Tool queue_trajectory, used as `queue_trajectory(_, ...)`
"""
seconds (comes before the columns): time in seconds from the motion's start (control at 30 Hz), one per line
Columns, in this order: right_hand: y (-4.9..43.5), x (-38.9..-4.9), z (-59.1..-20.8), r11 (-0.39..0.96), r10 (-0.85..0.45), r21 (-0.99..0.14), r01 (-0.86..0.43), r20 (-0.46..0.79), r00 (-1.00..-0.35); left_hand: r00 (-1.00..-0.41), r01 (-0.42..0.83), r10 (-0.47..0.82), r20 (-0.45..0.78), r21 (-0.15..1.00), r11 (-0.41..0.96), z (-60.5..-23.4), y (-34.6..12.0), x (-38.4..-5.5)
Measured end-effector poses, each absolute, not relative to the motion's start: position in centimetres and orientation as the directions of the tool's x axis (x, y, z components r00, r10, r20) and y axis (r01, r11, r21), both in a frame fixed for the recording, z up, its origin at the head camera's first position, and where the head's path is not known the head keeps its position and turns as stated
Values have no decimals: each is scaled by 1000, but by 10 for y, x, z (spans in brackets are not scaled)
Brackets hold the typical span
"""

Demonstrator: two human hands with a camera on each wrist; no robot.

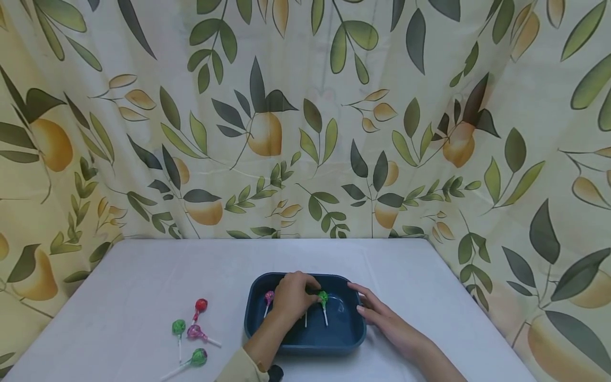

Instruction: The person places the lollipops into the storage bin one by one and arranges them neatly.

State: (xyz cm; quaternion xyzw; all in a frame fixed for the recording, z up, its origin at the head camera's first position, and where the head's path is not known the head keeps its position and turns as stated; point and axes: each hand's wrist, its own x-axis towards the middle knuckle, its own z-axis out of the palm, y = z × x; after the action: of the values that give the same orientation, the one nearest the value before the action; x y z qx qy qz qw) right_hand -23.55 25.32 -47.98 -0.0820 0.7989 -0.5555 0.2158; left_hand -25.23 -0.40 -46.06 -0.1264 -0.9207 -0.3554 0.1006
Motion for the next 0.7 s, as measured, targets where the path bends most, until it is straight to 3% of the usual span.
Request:
queue_trajectory(0.27, 254, -234, -480, 362, -371, -925, 115, -257, -892, -965, 261, 150, 216, 709, 655, -458, -12, -248)
queue_trajectory(0.7, 256, -234, -480, 351, -392, -931, 103, -246, -887, -942, 336, 216, 258, 672, 660, -446, -22, -236)
